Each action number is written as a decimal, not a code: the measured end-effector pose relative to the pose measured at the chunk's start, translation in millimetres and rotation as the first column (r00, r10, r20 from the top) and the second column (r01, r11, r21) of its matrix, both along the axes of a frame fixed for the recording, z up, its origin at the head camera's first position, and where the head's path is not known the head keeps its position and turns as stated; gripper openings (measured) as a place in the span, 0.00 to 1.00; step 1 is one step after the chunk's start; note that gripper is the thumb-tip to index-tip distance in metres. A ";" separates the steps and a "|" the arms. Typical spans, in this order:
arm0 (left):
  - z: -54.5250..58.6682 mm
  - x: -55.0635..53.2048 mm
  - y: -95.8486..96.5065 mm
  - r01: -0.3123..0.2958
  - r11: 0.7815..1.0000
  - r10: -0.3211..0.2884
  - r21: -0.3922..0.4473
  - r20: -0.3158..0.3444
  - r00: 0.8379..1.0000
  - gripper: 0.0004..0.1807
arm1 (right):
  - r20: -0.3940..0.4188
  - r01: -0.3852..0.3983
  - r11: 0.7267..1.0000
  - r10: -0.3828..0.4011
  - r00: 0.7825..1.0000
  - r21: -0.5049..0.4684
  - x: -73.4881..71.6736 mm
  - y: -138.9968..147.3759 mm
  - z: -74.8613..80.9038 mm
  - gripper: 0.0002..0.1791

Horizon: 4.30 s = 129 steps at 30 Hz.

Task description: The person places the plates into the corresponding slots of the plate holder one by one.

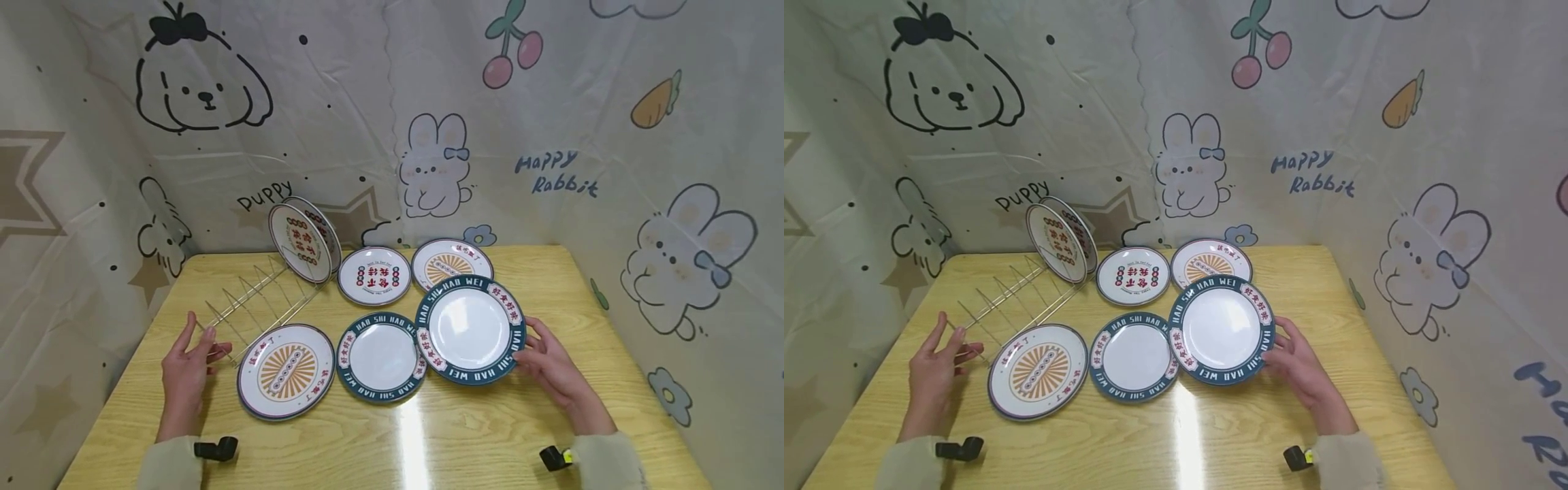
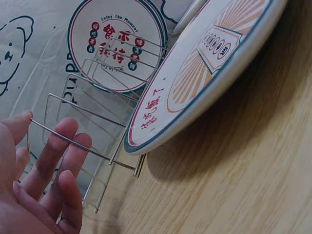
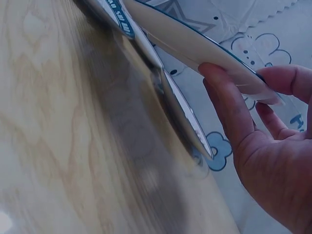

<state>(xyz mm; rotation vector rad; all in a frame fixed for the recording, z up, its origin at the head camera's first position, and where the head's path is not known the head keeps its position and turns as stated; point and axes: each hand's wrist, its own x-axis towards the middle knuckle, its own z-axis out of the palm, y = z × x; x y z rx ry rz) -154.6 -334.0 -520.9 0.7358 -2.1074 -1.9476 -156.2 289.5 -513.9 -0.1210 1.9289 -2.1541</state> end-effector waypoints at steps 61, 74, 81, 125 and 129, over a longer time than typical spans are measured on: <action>0.1 0.6 1.4 0.000 1.000 0.000 0.022 0.002 1.000 0.34 | -0.193 -0.130 0.980 0.100 0.976 -0.150 -67.7 -227.6 18.5 0.51; -3.3 -2.4 1.8 -0.020 1.000 0.020 0.015 0.005 1.000 0.33 | -0.251 -0.110 0.990 0.086 0.964 -0.086 -74.7 -262.1 26.8 0.49; -1.8 -1.0 1.6 -0.009 0.999 0.009 0.033 -0.008 1.000 0.34 | -0.258 -0.096 0.995 0.083 0.963 -0.040 -77.7 -267.7 23.8 0.49; -3.3 1.5 -1.7 -0.014 0.999 0.014 0.032 0.005 1.000 0.34 | -0.338 -0.072 0.992 0.103 0.935 0.102 -103.1 -317.3 3.6 0.42; -2.0 0.8 -0.7 -0.019 0.999 0.019 0.042 0.004 1.000 0.34 | -0.342 -0.046 0.989 0.092 0.935 0.142 -104.3 -319.3 7.0 0.37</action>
